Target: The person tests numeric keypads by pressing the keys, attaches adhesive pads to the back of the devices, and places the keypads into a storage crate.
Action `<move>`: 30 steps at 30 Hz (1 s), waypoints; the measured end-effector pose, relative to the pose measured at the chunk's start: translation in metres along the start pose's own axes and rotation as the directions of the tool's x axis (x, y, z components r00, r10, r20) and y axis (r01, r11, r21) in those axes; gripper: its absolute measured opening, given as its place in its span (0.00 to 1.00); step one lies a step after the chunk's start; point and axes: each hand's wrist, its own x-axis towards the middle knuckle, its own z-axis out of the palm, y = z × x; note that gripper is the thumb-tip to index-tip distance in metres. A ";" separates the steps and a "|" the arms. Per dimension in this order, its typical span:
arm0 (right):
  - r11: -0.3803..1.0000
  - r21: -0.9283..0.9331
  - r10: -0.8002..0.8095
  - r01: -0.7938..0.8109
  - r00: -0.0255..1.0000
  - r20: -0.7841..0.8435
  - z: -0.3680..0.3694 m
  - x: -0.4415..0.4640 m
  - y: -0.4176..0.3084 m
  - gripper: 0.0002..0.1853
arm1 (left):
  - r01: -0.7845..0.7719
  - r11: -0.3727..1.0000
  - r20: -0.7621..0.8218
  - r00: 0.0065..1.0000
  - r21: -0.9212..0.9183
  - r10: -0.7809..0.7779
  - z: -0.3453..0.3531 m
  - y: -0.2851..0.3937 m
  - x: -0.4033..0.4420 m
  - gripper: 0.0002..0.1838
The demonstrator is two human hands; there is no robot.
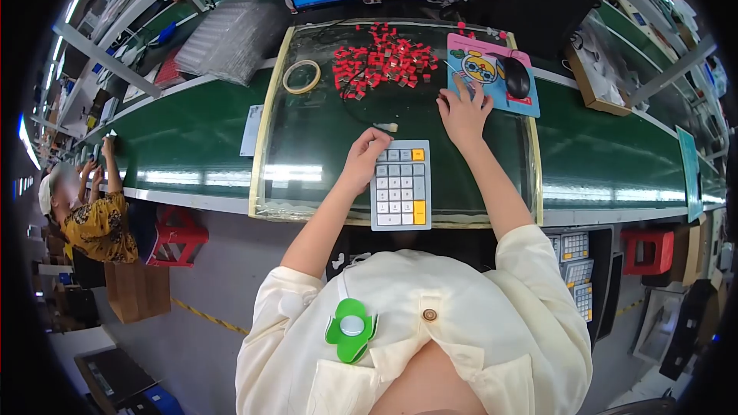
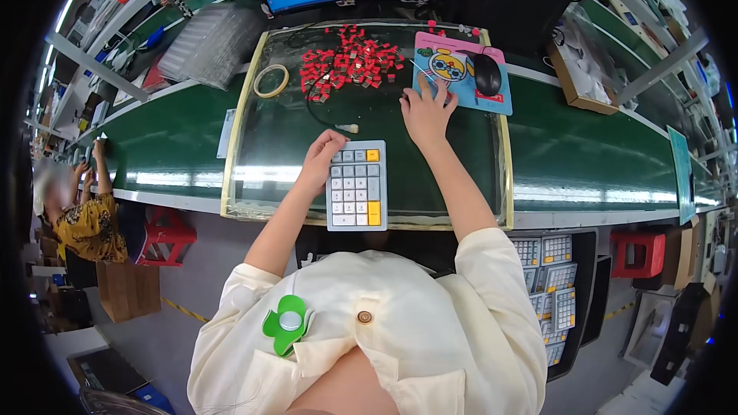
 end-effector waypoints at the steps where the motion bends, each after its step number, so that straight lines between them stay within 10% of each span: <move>1: 1.000 0.008 -0.013 0.013 1.000 0.016 -0.003 -0.005 0.002 0.08 | 0.009 1.000 0.014 1.000 0.020 -0.009 0.002 -0.003 0.004 0.06; 7: 0.998 0.046 0.030 -0.032 0.999 0.042 -0.024 -0.022 -0.001 0.08 | -0.132 0.902 0.029 0.991 0.411 0.132 0.010 -0.014 0.029 0.09; 14: 0.949 0.295 0.064 -0.113 0.983 0.172 -0.042 -0.032 0.005 0.07 | -0.489 0.285 0.247 0.764 0.824 0.596 0.005 0.014 0.013 0.09; 21: 0.682 0.703 -0.399 0.201 0.908 0.127 -0.085 -0.054 -0.021 0.09 | -0.397 0.561 0.251 0.913 0.727 0.322 0.025 0.000 -0.052 0.39; 30: 0.738 0.653 -0.281 0.170 0.957 0.068 -0.066 -0.057 -0.026 0.12 | -0.374 0.588 0.214 0.921 0.717 0.326 0.034 -0.017 -0.045 0.44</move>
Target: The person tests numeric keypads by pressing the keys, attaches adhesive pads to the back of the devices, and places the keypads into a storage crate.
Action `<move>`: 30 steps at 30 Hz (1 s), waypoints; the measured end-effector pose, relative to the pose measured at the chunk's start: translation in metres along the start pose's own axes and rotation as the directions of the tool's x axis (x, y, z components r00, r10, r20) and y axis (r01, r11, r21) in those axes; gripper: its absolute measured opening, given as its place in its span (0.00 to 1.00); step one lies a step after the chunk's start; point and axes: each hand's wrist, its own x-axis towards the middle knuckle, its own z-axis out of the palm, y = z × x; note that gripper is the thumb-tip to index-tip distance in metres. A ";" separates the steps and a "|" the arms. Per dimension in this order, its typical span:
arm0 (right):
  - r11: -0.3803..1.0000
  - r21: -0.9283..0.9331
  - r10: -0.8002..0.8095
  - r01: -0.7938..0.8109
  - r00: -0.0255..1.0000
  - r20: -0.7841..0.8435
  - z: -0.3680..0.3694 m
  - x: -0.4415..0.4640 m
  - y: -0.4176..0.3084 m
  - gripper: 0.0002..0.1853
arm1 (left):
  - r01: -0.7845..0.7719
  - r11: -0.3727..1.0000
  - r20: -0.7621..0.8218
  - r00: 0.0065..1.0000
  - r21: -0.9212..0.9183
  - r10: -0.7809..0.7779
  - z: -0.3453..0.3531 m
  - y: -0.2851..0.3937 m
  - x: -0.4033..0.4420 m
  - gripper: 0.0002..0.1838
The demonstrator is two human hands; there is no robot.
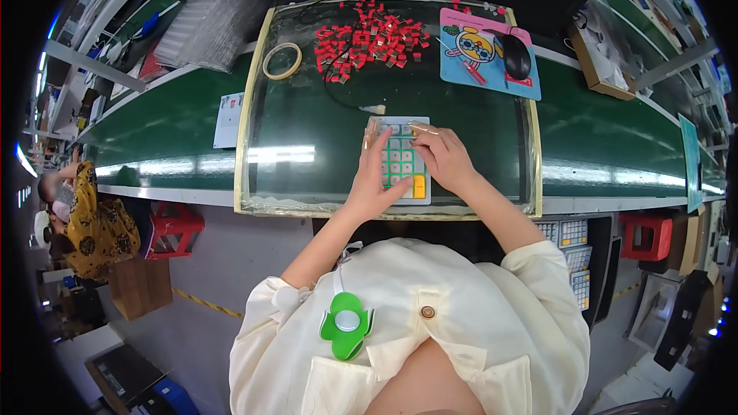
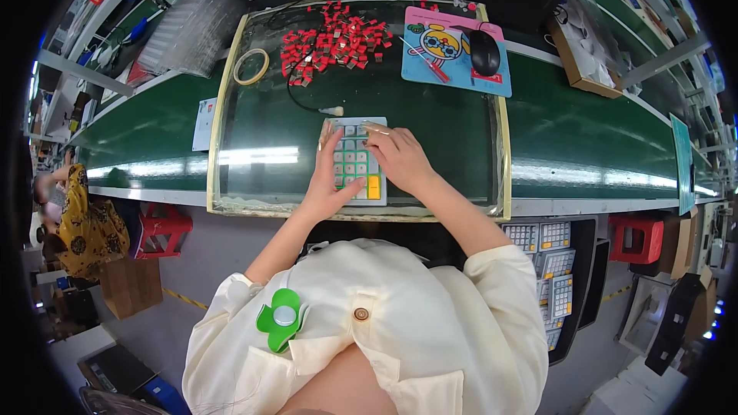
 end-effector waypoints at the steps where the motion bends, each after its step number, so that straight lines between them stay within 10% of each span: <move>1: 1.000 -0.005 0.005 -0.005 1.000 -0.001 0.000 -0.001 0.001 0.12 | 0.001 1.000 -0.004 1.000 0.026 -0.001 0.000 0.001 0.000 0.44; 30: 0.884 0.294 0.408 -0.365 0.908 -0.100 0.008 0.006 -0.018 0.07 | -0.053 0.998 -0.066 0.997 -0.019 0.052 0.005 -0.008 -0.002 0.45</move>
